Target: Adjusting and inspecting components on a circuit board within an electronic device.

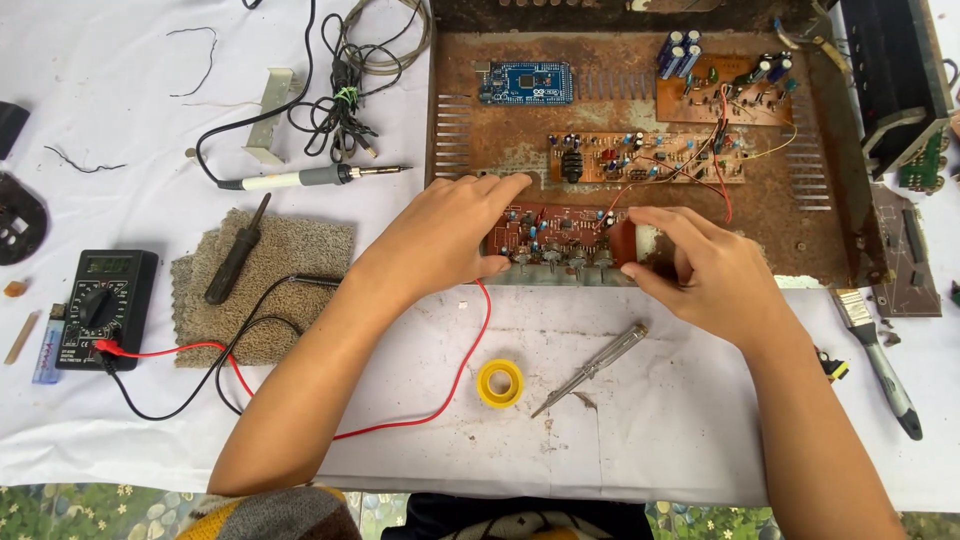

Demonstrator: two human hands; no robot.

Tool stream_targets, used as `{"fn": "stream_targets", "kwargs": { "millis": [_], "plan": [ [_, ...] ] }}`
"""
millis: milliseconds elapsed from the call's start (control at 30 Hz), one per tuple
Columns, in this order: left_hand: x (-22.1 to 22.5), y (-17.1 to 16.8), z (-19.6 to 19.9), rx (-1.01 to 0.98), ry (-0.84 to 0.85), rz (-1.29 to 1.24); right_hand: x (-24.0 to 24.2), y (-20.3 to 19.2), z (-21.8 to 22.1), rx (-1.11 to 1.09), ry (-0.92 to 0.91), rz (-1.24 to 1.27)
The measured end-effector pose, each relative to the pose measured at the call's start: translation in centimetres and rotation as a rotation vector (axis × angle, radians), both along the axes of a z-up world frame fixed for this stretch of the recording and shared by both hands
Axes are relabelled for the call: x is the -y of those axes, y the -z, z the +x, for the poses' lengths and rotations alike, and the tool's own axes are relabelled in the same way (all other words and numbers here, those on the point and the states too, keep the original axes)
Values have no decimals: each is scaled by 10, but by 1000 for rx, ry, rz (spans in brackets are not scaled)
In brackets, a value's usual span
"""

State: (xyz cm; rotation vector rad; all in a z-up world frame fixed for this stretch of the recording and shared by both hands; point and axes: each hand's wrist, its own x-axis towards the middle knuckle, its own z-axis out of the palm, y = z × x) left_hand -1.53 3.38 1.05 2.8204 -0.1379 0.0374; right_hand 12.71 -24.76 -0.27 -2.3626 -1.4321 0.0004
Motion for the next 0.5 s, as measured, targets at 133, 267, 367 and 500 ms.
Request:
{"fn": "stream_targets", "kwargs": {
  "millis": [133, 267, 367, 500],
  "plan": [
    [0, -2, 0, 7, -45, 35, 0, 11, 4, -8, 75, 8],
    [-3, -15, -4, -37, -34, -60, 3, 24, 10, -96, 93, 71],
    [-5, -17, -6, -45, -23, -45, 1, 18, 4, -83, 97, 52],
    [-4, -22, -6, -54, -19, -56, 0, 11, 1, -74, 67, 62]
  ]
}}
